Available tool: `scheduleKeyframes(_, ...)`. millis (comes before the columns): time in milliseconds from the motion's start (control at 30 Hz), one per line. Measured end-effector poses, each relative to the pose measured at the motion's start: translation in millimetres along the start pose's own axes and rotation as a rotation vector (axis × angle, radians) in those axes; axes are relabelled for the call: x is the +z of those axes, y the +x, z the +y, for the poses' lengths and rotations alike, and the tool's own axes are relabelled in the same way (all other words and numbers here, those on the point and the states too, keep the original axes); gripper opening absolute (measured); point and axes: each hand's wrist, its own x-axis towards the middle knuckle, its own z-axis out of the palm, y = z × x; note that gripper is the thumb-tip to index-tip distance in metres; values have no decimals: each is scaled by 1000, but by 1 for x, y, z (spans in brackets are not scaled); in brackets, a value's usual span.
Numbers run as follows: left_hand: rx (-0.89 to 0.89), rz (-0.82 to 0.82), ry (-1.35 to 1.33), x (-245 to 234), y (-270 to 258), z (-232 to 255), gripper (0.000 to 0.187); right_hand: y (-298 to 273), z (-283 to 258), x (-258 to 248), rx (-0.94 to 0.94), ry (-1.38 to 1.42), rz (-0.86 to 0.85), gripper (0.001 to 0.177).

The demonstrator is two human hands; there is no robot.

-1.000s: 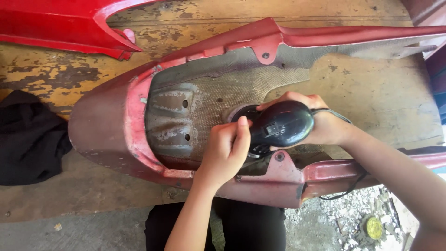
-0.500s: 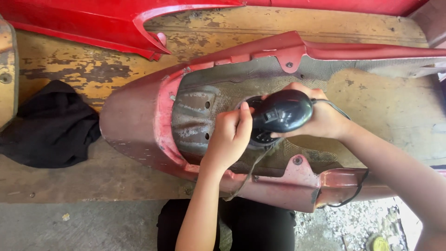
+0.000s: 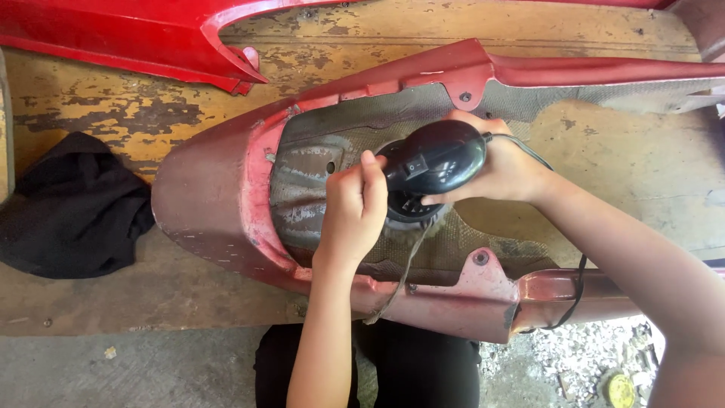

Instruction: The person uses a handheld electric polisher with a buffing pad to smooth the surface of a red car part resting on a wooden workbench. They move the tool back and forth across the part's surface, focusing on different areas throughout the clip.

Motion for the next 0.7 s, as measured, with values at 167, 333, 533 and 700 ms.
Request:
scheduleKeyframes(167, 81, -82, -6, -2, -9, 21, 40, -19, -7, 3, -62, 38, 5, 65)
scheduleKeyframes(333, 60, -183, -13, -3, -8, 23, 36, -19, -10, -2, -69, 38, 25, 63)
scheduleKeyframes(533, 382, -101, 32, -17, -6, 16, 34, 2, 0, -9, -307, -29, 60, 50)
scheduleKeyframes(700, 175, -16, 17, -28, -6, 8, 39, 10, -13, 16, -99, 126, -30, 62)
